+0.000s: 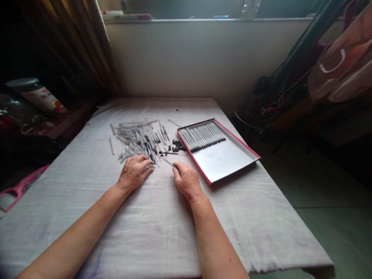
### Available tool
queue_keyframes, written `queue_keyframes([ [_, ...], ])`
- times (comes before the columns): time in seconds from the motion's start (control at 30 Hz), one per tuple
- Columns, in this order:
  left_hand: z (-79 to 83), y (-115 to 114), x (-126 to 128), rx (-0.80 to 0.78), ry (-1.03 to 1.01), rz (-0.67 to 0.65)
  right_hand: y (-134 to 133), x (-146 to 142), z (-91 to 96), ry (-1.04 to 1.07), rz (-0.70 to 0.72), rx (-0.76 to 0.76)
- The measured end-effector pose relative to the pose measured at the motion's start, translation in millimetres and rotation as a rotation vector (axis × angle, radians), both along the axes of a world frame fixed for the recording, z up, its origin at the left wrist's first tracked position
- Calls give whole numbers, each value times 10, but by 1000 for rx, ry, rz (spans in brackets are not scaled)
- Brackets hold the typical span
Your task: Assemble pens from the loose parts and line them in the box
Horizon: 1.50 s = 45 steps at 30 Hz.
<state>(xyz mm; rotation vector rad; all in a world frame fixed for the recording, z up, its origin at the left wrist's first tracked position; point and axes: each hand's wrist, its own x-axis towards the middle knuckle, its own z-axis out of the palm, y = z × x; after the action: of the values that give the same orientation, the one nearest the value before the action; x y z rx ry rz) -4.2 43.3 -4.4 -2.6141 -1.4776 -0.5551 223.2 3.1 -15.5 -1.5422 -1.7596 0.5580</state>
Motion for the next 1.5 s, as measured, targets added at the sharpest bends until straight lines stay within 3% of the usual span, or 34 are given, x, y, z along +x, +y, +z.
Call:
queue_keyframes([
  [0.17, 51, 33, 52, -16, 25, -15, -7, -51, -28, 14, -22, 29],
  [0.27, 65, -3, 44, -55, -106, 5, -14, -62, -18, 57, -35, 33],
  [0.37, 54, -94, 30, -224, -492, 73, -32, -88, 20, 143, -39, 29],
  [0.53, 43, -250, 51, -726, -1280, 202, -95, -202, 79, 323, 13, -16],
  [0.63, 61, -279, 53, -874, -1567, 236, -139, -274, 102, 367, 88, -80],
  [0.73, 72, -268, 33, -928, -1729, 276, -173, -319, 124, 340, 143, -159],
  [1.0, 53, -277, 34, -914, -1749, 225, -198, -362, 127, 258, 178, -162],
  [1.5, 49, -331, 48, -897, -1546, 206, -208, -349, 103, 266, 179, -162],
])
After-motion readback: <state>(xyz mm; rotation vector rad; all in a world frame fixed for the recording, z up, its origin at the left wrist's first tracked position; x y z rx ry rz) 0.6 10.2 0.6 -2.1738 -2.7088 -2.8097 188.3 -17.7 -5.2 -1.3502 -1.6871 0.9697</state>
